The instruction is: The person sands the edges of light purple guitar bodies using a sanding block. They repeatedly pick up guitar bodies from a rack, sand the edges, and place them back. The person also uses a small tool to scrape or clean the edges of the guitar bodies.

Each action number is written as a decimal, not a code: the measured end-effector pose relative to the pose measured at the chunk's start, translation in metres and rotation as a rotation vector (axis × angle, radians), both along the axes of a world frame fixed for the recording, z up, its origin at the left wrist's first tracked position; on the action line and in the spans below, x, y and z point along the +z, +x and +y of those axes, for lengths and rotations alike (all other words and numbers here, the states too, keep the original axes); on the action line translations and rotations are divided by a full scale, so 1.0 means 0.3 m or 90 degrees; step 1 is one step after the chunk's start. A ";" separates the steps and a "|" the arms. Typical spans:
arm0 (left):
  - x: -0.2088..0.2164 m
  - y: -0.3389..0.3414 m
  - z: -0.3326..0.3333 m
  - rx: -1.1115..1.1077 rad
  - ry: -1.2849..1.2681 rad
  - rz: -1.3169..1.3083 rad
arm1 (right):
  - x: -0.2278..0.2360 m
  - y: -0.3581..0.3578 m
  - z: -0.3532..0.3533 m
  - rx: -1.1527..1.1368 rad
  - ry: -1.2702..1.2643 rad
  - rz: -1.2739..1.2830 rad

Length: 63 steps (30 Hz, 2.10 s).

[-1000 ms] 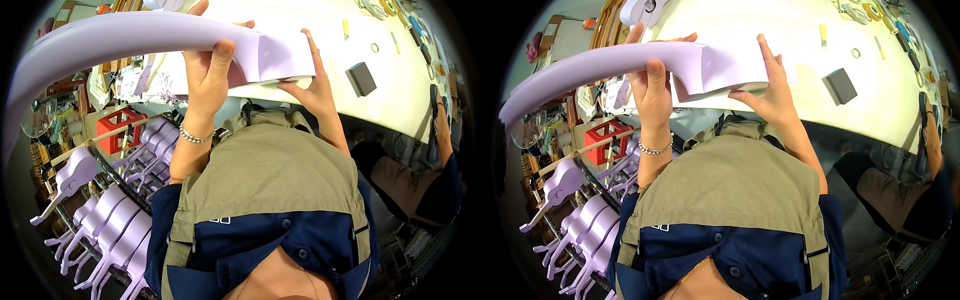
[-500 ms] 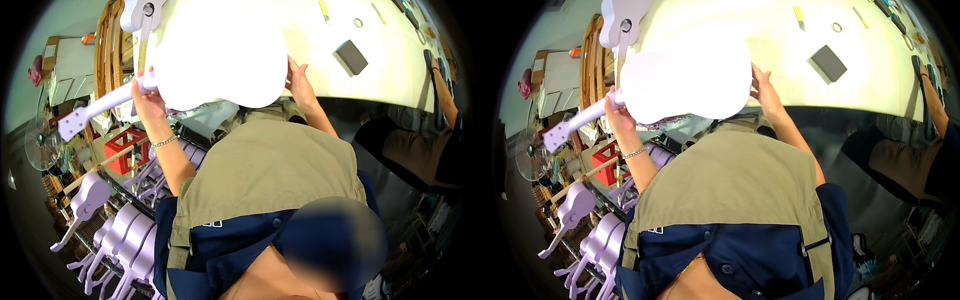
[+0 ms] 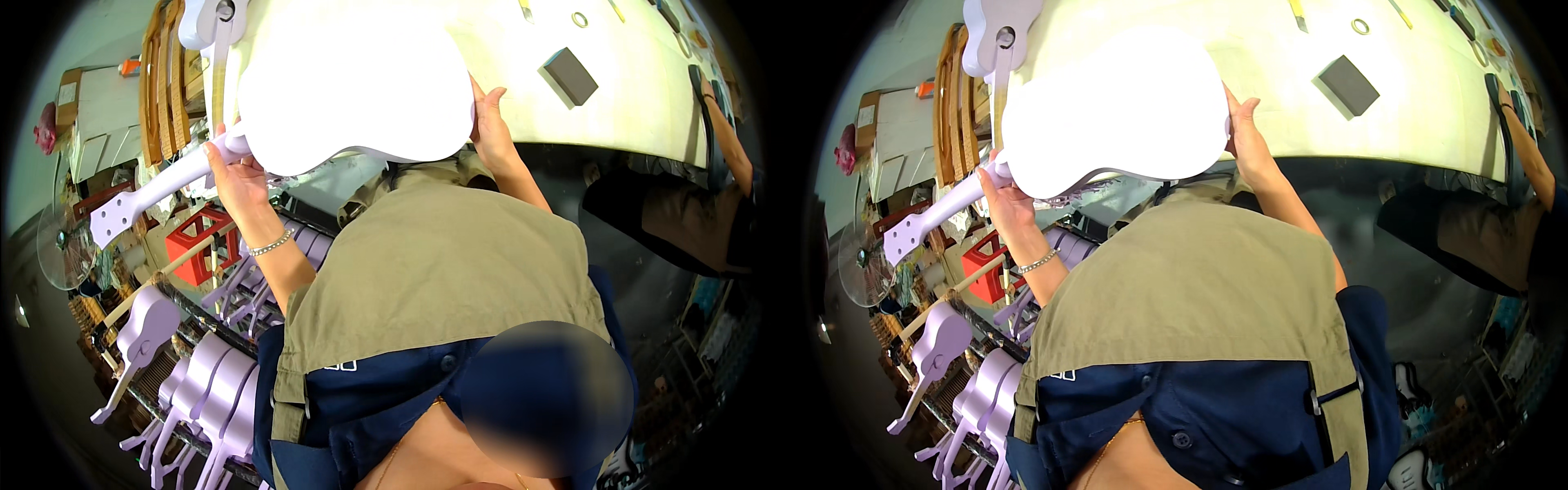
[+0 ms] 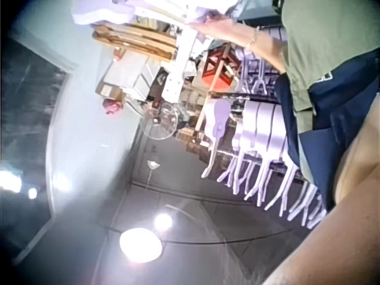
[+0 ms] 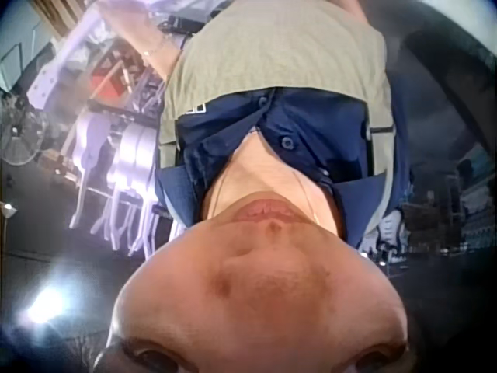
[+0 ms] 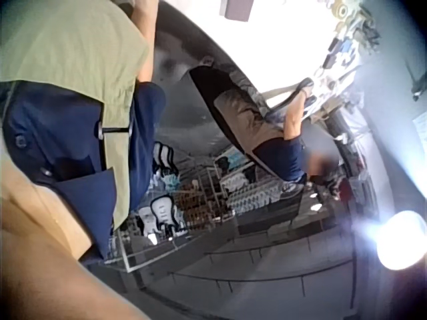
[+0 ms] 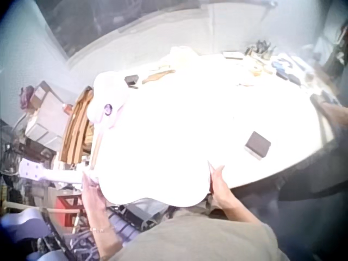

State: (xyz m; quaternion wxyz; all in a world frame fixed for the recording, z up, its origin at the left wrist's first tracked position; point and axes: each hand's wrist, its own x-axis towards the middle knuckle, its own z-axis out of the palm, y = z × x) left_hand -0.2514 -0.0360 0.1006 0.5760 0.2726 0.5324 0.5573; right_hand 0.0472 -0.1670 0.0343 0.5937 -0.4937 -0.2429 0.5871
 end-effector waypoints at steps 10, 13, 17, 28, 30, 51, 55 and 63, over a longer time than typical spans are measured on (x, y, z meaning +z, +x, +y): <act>0.140 0.157 -0.071 -0.056 0.108 0.003 | -0.117 0.019 -0.016 -0.135 0.035 0.130; 0.133 0.153 -0.071 -0.108 0.168 -0.029 | -0.154 0.035 -0.032 -0.138 0.067 0.142; 0.083 0.156 -0.077 -0.146 0.241 -0.203 | -0.353 0.180 -0.090 -0.046 0.141 0.102; 0.089 0.210 -0.077 -0.279 0.350 -0.238 | -0.430 0.282 -0.110 -0.053 0.114 0.076; 0.111 0.212 -0.078 -0.277 0.343 -0.153 | -0.436 0.286 -0.094 -0.046 0.108 0.071; 0.308 0.177 0.033 -0.310 0.521 -0.297 | -0.290 0.155 -0.031 0.195 -0.185 0.276; 0.405 0.197 0.017 -0.181 0.416 -0.127 | -0.149 0.089 0.005 0.281 -0.138 0.283; 0.401 0.229 0.022 -0.038 0.417 0.123 | -0.098 0.090 0.021 0.254 -0.090 0.223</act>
